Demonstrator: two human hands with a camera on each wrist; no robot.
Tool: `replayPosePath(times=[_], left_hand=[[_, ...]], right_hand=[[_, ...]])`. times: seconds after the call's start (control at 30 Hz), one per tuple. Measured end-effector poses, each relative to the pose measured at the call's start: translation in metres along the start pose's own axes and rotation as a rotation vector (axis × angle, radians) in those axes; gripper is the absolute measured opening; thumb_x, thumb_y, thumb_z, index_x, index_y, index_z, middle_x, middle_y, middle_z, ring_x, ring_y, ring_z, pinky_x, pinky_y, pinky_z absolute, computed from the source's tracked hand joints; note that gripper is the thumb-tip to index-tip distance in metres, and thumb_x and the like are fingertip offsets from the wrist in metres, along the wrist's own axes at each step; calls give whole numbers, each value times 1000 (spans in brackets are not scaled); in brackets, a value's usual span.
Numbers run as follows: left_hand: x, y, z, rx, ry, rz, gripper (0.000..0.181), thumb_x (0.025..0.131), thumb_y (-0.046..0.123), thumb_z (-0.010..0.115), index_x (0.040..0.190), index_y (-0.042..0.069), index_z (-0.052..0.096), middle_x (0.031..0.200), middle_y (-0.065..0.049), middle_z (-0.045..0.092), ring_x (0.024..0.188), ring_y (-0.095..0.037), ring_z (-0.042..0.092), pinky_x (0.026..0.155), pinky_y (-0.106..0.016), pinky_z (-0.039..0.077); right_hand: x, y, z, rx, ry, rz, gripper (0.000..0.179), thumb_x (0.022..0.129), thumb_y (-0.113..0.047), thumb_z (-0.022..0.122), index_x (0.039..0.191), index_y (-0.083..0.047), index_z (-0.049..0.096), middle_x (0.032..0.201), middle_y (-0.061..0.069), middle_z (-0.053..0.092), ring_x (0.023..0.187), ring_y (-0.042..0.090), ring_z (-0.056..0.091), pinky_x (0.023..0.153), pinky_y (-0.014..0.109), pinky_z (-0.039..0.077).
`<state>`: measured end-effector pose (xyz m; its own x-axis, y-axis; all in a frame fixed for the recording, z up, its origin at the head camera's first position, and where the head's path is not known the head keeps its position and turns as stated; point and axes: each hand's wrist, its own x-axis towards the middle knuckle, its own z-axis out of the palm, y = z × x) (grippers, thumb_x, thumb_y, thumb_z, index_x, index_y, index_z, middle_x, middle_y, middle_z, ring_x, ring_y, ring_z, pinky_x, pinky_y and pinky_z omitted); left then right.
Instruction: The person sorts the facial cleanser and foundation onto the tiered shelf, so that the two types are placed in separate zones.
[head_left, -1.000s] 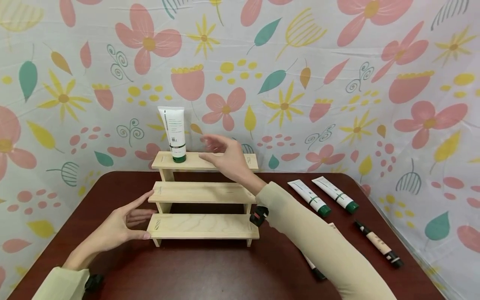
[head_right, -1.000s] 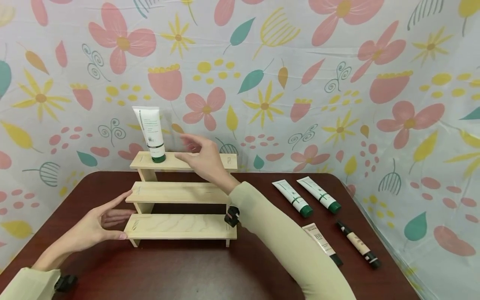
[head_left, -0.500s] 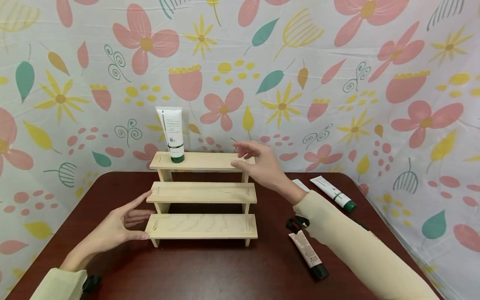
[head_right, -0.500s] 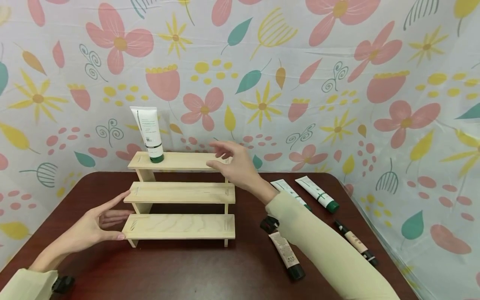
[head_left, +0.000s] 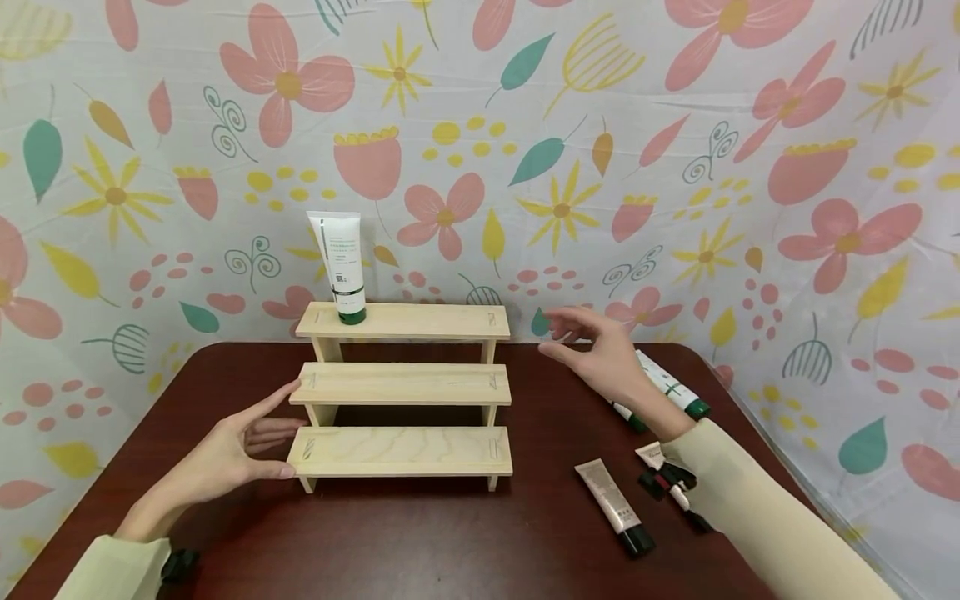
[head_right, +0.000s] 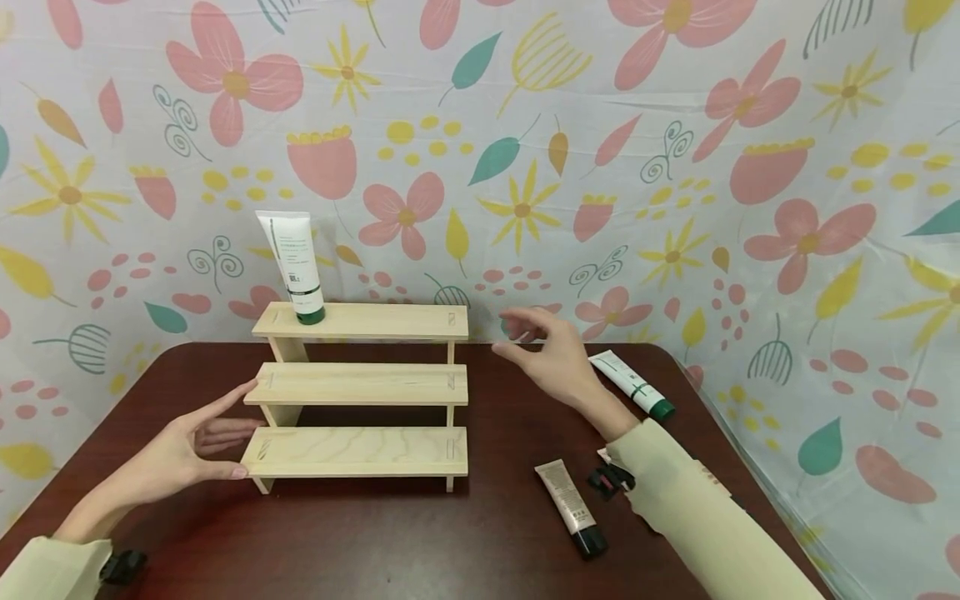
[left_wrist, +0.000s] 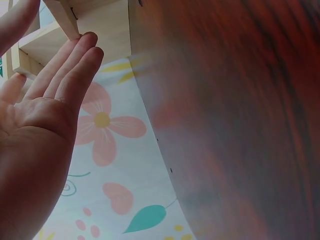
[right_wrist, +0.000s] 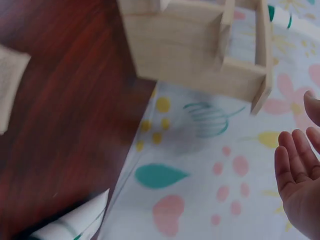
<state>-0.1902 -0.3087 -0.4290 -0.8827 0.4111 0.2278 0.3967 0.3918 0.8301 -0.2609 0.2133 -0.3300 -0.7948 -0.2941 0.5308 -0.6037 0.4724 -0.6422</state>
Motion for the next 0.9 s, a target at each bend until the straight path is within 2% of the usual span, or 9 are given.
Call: replayPosePath(times=[0.23, 0.43, 0.7, 0.9], left_hand=[[0, 0, 0, 9, -2, -26, 115, 76, 13, 97, 169, 19, 28, 137, -29, 63, 120, -18, 67, 94, -26, 56], [0, -1, 0, 4, -4, -29, 116, 76, 12, 96, 169, 20, 28, 138, -31, 61, 121, -18, 67, 94, -27, 56], [1, -2, 0, 1, -9, -29, 115, 77, 12, 96, 169, 20, 28, 136, -29, 64, 122, -21, 67, 95, -27, 55], [0, -2, 0, 9, -5, -31, 115, 77, 12, 96, 169, 20, 28, 134, -28, 65, 121, -24, 68, 95, -27, 56]], right_hand=[[-22, 21, -22, -74, 19, 29, 41, 90, -10, 86, 130, -11, 74, 107, 5, 72, 93, 19, 69, 77, 24, 55], [-33, 47, -39, -102, -13, 96, 41, 93, -13, 83, 133, -10, 72, 109, 5, 72, 92, 19, 69, 78, 18, 53], [-40, 79, -65, -214, -108, 156, 36, 95, -18, 83, 126, -3, 73, 109, 10, 74, 91, 23, 69, 77, 22, 55], [-48, 98, -81, -211, -176, 178, 40, 95, -18, 82, 131, -3, 71, 114, 12, 74, 91, 24, 70, 75, 26, 57]])
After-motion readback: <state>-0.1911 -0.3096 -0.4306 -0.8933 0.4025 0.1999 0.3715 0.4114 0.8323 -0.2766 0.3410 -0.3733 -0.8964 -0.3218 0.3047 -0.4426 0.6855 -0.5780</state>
